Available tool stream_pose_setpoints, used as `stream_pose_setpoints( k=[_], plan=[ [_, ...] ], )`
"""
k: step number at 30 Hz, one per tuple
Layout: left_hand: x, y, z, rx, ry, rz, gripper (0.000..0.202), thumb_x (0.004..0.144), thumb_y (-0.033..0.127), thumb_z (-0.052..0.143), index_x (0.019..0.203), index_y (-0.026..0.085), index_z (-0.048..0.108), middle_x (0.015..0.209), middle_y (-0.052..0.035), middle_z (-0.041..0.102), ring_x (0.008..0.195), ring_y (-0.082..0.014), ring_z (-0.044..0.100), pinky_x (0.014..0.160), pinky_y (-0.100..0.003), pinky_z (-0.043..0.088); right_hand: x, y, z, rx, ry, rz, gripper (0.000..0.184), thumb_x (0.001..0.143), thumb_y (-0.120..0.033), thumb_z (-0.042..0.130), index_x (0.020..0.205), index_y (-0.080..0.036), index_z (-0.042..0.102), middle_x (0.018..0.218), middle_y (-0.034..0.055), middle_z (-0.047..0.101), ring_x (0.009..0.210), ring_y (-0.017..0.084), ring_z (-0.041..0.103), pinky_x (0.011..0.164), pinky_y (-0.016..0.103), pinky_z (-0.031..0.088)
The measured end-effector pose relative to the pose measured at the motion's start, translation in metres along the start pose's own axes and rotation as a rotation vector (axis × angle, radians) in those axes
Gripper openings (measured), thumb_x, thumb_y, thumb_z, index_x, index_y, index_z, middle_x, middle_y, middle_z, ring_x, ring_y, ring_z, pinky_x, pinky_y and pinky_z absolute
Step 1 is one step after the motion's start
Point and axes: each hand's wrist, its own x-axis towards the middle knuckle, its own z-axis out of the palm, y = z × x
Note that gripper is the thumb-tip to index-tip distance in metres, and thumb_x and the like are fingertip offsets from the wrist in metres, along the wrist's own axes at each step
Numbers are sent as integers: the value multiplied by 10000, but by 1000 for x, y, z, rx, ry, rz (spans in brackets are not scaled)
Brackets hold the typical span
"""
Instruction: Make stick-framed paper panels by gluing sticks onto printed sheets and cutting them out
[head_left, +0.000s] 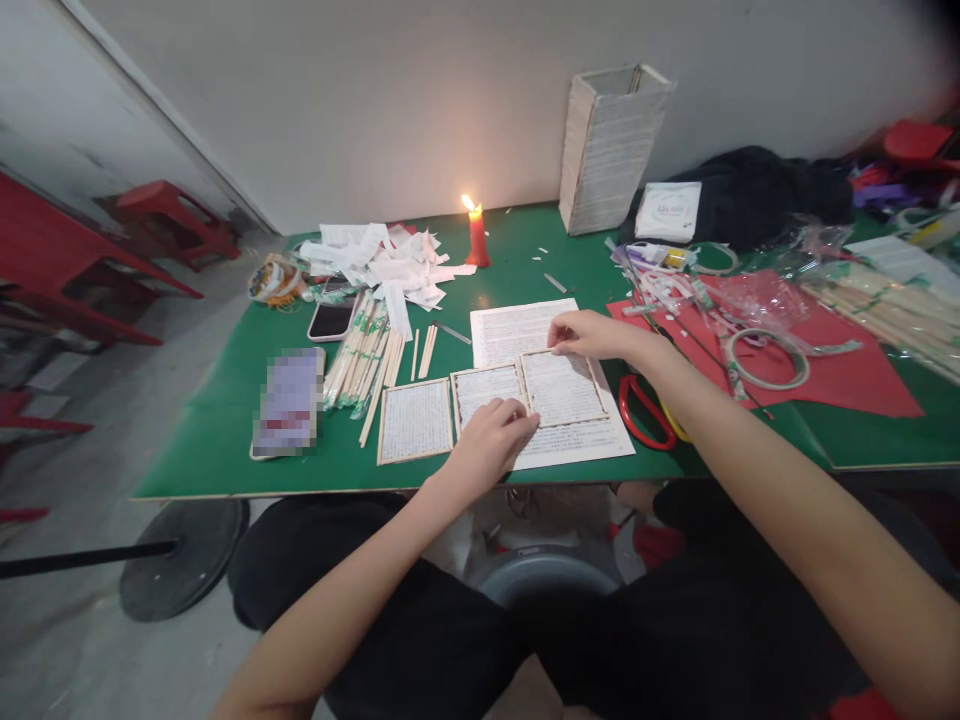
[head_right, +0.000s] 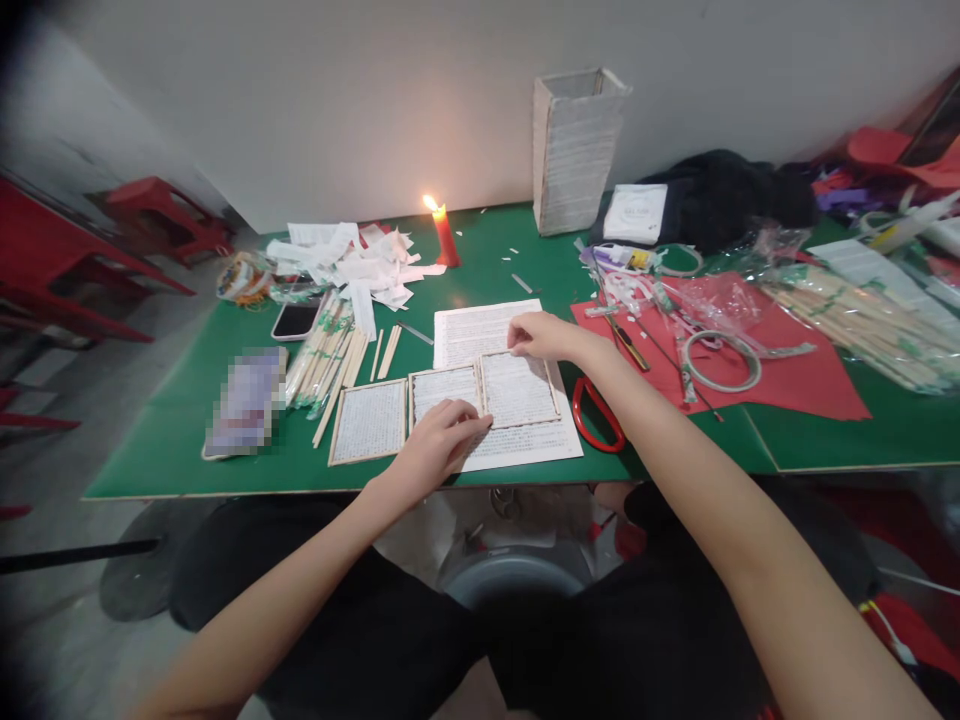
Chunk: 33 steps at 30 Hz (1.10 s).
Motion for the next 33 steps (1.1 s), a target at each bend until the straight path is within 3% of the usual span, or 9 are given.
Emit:
stream_pose_setpoints(
  k=[7, 11, 14, 16, 19, 21, 26, 29, 33],
  plan=[
    [0, 3, -5, -83, -3, -17, 207, 1028, 227, 464, 1095, 178, 653, 933, -73, 621, 842, -194, 573, 740, -339, 510, -27, -19, -31, 93, -16, 13, 68, 755, -277, 617, 787, -220, 637, 857, 62, 697, 756, 215, 618, 661, 338, 467],
    [-2, 0, -7, -331, 143, -163, 282, 1013, 275, 513, 1288, 226, 558, 1175, -114, 590, 1059, -210, 599, 882, -388, 545, -54, -41, -44, 170, 85, 27, 109, 785, -318, 617, 791, -210, 633, 824, 59, 683, 734, 206, 608, 651, 337, 455],
    [5, -4, -8, -660, 250, -355, 538, 910, 351, 685, 1388, 238, 465, 1373, -152, 510, 1243, -253, 545, 988, -424, 516, -74, -55, -47, 309, 254, -1, 172, 791, -377, 665, 803, -208, 636, 829, 49, 678, 745, 194, 616, 670, 328, 475],
    [15, -5, -9, -954, 212, -433, 638, 826, 403, 771, 1369, 217, 490, 1387, -166, 531, 1282, -292, 534, 1021, -442, 493, -82, -60, -45, 423, 398, -26, 223, 777, -416, 703, 809, -207, 631, 818, 41, 674, 750, 188, 626, 676, 325, 491],
    [32, 0, -14, -1319, 163, -508, 535, 816, 454, 765, 1257, 197, 605, 1282, -148, 637, 1214, -303, 598, 1014, -433, 489, -85, -63, -34, 573, 603, -41, 290, 743, -453, 750, 816, -203, 622, 758, 21, 654, 714, 177, 625, 628, 306, 498],
    [42, 7, -18, -1424, 213, -570, 455, 823, 454, 757, 1186, 200, 657, 1259, -124, 666, 1170, -287, 625, 996, -409, 495, -83, -64, -22, 630, 714, -27, 287, 728, -438, 765, 803, -200, 624, 741, 13, 649, 700, 169, 629, 614, 293, 504],
    [54, 19, -21, -1418, 332, -616, 462, 811, 405, 767, 1219, 234, 633, 1255, -96, 683, 1103, -250, 657, 875, -346, 553, -81, -73, 6, 698, 868, 4, 228, 779, -402, 740, 842, -209, 636, 821, 23, 686, 757, 169, 658, 690, 300, 546],
    [58, 15, -21, -1327, 404, -576, 501, 826, 411, 747, 1271, 242, 591, 1250, -93, 687, 1096, -237, 664, 905, -359, 548, -87, -80, 12, 668, 908, -20, 209, 831, -401, 700, 892, -215, 625, 872, 34, 700, 824, 185, 675, 727, 306, 552],
    [58, 3, -28, -1098, 431, -553, 455, 830, 430, 744, 1202, 206, 609, 1169, -101, 718, 1024, -227, 682, 903, -346, 543, -115, -67, 12, 265, 817, 107, 221, 970, -405, 505, 979, -205, 599, 972, 82, 698, 897, 231, 679, 813, 372, 532]
  ],
)
